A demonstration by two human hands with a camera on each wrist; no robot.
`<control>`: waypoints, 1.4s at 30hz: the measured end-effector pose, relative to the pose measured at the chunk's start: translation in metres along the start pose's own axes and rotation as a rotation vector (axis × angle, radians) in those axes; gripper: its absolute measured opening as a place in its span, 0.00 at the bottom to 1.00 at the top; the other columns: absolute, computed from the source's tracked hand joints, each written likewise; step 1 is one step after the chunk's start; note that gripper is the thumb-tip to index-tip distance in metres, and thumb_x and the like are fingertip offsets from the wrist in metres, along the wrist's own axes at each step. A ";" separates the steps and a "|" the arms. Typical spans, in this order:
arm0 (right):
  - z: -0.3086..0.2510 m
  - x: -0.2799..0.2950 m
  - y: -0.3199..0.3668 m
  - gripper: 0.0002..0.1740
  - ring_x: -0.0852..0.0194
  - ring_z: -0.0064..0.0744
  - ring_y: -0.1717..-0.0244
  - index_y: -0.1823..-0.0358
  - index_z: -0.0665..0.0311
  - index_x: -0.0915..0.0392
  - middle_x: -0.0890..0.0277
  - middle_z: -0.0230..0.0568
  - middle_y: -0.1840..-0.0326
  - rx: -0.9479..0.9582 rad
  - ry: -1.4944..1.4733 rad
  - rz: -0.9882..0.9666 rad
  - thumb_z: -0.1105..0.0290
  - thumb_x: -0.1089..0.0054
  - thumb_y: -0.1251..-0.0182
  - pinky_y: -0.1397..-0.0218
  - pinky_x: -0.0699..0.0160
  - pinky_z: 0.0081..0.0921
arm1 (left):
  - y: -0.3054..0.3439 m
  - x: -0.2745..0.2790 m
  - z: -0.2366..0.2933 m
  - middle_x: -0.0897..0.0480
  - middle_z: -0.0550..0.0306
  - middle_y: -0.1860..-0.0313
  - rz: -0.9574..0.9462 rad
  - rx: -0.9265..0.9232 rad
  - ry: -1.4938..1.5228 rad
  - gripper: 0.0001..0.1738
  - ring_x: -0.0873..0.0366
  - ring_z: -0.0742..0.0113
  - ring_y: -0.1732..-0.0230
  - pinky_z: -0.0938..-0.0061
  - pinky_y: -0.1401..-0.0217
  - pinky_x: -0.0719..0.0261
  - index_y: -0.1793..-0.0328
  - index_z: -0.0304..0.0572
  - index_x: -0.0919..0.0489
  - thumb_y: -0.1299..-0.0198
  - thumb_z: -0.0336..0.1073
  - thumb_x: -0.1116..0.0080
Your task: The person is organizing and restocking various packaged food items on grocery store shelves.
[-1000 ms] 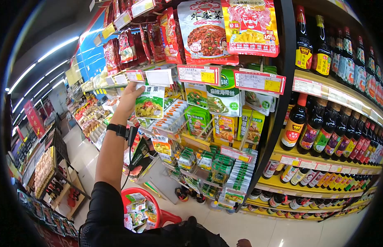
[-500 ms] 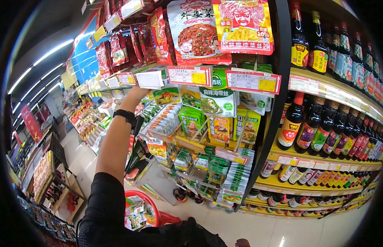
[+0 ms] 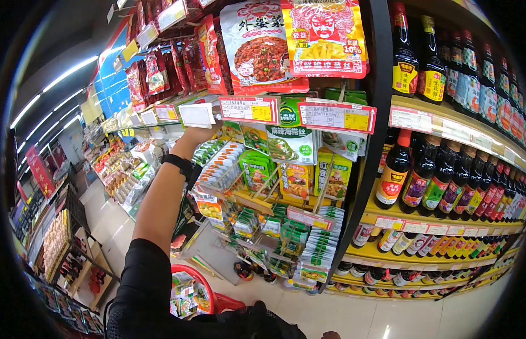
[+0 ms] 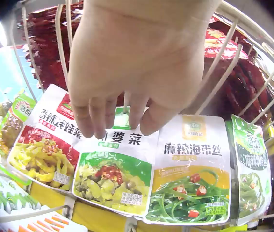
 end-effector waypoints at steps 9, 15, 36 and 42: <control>-0.001 0.004 -0.006 0.17 0.26 0.36 0.71 0.59 0.66 0.23 0.20 0.42 0.69 0.033 0.057 -0.017 0.60 0.53 0.35 0.67 0.25 0.36 | -0.022 -0.043 -0.020 0.21 0.41 0.45 -0.056 -0.181 -0.011 0.23 0.24 0.45 0.44 0.61 0.41 0.27 0.41 0.41 0.25 0.38 0.45 0.47; 0.009 0.001 -0.003 0.20 0.25 0.34 0.71 0.50 0.67 0.25 0.19 0.41 0.66 -0.023 -0.136 0.011 0.60 0.52 0.34 0.69 0.25 0.34 | -0.012 -0.046 -0.014 0.27 0.38 0.37 -0.179 -0.113 0.023 0.26 0.29 0.42 0.39 0.58 0.35 0.32 0.38 0.41 0.26 0.36 0.50 0.51; -0.014 0.028 -0.033 0.12 0.19 0.27 0.68 0.61 0.65 0.23 0.18 0.38 0.65 -0.067 -0.098 -0.166 0.66 0.51 0.35 0.70 0.22 0.26 | 0.415 -0.026 -0.117 0.18 0.61 0.58 0.301 0.818 0.781 0.11 0.21 0.73 0.58 0.77 0.60 0.26 0.50 0.38 0.22 0.35 0.32 0.51; -0.058 0.041 -0.042 0.18 0.20 0.28 0.67 0.53 0.65 0.22 0.18 0.39 0.65 -0.101 0.048 -0.119 0.61 0.46 0.38 0.68 0.23 0.26 | 0.602 -0.099 -0.088 0.19 0.61 0.61 0.353 1.495 1.049 0.09 0.19 0.69 0.62 0.74 0.64 0.25 0.55 0.46 0.22 0.38 0.31 0.52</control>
Point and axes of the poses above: each hand's wrist, its own y-axis away from the middle knuckle, its own x-axis out of the back of the hand, z = x × y, the point moved 5 cm from there along -y, towards the middle knuckle
